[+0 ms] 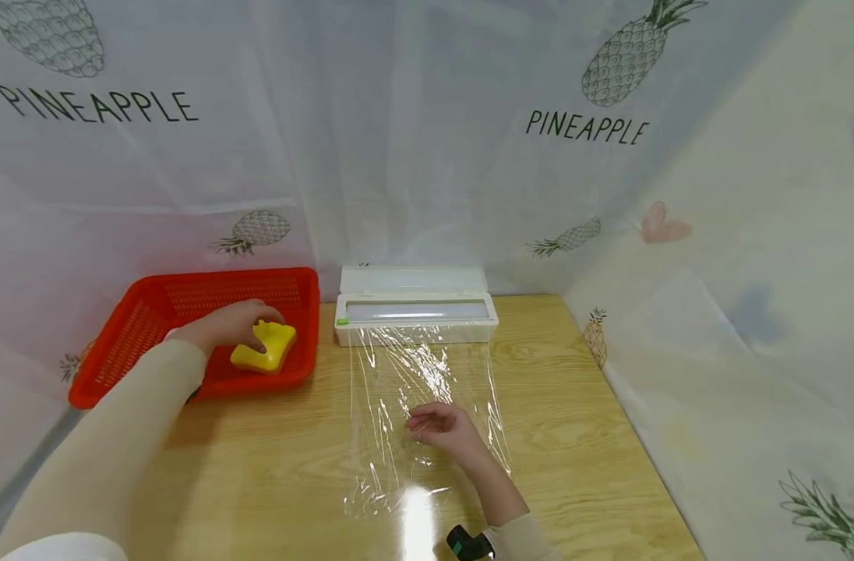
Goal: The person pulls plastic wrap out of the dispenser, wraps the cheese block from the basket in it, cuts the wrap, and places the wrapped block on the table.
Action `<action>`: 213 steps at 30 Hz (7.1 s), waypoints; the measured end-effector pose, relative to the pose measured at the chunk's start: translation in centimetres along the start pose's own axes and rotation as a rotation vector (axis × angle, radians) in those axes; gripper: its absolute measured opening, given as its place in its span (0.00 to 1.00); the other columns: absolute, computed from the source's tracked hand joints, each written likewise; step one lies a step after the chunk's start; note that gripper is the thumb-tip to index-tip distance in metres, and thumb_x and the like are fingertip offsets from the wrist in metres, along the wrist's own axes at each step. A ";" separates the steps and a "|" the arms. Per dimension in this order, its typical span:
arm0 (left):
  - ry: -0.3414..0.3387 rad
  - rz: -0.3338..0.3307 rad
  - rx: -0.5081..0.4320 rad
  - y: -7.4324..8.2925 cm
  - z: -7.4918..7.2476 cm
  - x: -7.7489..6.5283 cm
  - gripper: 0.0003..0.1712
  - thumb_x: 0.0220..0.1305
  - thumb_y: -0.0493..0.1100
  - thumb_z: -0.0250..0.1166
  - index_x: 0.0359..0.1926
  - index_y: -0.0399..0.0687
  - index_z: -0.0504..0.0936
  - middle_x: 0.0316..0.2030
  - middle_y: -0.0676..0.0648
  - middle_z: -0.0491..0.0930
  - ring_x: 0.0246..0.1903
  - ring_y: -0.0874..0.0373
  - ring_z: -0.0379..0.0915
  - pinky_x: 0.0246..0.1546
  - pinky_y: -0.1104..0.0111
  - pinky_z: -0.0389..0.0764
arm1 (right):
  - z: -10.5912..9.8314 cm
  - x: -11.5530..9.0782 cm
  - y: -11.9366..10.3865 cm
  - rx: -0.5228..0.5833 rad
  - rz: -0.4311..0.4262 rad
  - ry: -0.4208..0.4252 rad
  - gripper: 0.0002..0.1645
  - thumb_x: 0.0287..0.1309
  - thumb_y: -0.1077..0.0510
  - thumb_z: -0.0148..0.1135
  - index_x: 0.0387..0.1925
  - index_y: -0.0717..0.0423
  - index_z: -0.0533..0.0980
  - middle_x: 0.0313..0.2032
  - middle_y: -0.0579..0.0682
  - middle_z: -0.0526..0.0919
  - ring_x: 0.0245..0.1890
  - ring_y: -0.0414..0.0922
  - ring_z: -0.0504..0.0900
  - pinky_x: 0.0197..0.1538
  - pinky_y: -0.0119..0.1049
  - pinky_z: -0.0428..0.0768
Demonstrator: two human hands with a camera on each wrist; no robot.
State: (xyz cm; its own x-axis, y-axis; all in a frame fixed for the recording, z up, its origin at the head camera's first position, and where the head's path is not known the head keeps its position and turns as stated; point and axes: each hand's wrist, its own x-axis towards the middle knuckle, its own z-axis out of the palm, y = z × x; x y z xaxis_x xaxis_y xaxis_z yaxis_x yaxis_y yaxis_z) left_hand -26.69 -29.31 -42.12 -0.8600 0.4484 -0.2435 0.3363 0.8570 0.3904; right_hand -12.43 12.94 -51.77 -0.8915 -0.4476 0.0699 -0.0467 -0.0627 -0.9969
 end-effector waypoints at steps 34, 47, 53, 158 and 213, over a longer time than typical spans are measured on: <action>-0.032 0.068 0.195 -2.1 1.5 4.3 0.37 0.36 0.38 0.83 0.52 0.52 0.79 0.50 0.39 0.75 0.51 0.38 0.66 0.52 0.41 0.72 | 0.7 1.1 1.1 -0.059 0.062 0.078 0.20 0.53 0.71 0.65 0.49 0.76 0.74 0.41 0.66 0.82 0.43 0.53 0.82 0.49 0.35 0.79; 0.113 0.020 0.099 -0.2 -1.8 0.8 0.39 0.41 0.41 0.82 0.56 0.50 0.74 0.52 0.37 0.70 0.51 0.37 0.62 0.51 0.42 0.73 | 1.1 3.0 -1.8 -0.129 0.012 0.061 0.18 0.54 0.72 0.66 0.48 0.74 0.76 0.41 0.67 0.82 0.39 0.43 0.82 0.47 0.34 0.79; 0.186 0.067 0.072 1.7 -3.2 -0.8 0.40 0.43 0.43 0.81 0.57 0.48 0.72 0.53 0.38 0.70 0.51 0.40 0.61 0.50 0.44 0.73 | 1.1 3.8 -5.0 -0.212 -0.054 -0.001 0.16 0.56 0.74 0.64 0.46 0.78 0.76 0.42 0.70 0.81 0.38 0.46 0.82 0.45 0.36 0.79; 0.601 -0.079 -0.739 21.2 25.2 -2.2 0.31 0.46 0.29 0.76 0.54 0.37 0.79 0.44 0.43 0.77 0.40 0.50 0.78 0.38 0.69 0.82 | -1.8 -4.9 3.6 -0.409 0.070 0.435 0.24 0.57 0.63 0.69 0.55 0.62 0.76 0.45 0.55 0.82 0.42 0.49 0.80 0.47 0.36 0.79; 0.333 -0.012 -0.324 14.8 24.9 -9.8 0.13 0.40 0.48 0.80 0.23 0.71 0.83 0.38 0.60 0.65 0.45 0.52 0.59 0.44 0.45 0.58 | -12.9 -13.3 5.1 -0.502 -0.143 -0.070 0.08 0.49 0.66 0.73 0.34 0.62 0.86 0.47 0.63 0.76 0.36 0.44 0.73 0.36 0.31 0.77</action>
State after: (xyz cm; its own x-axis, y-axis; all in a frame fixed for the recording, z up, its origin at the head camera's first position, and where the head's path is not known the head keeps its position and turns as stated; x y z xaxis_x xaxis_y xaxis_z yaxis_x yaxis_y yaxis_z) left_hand -3.68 -14.70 -56.07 -0.9573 0.2878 0.0281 0.2342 0.7144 0.6594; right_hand -6.58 30.10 -58.19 -0.8287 -0.5258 0.1918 -0.3916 0.2998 -0.8699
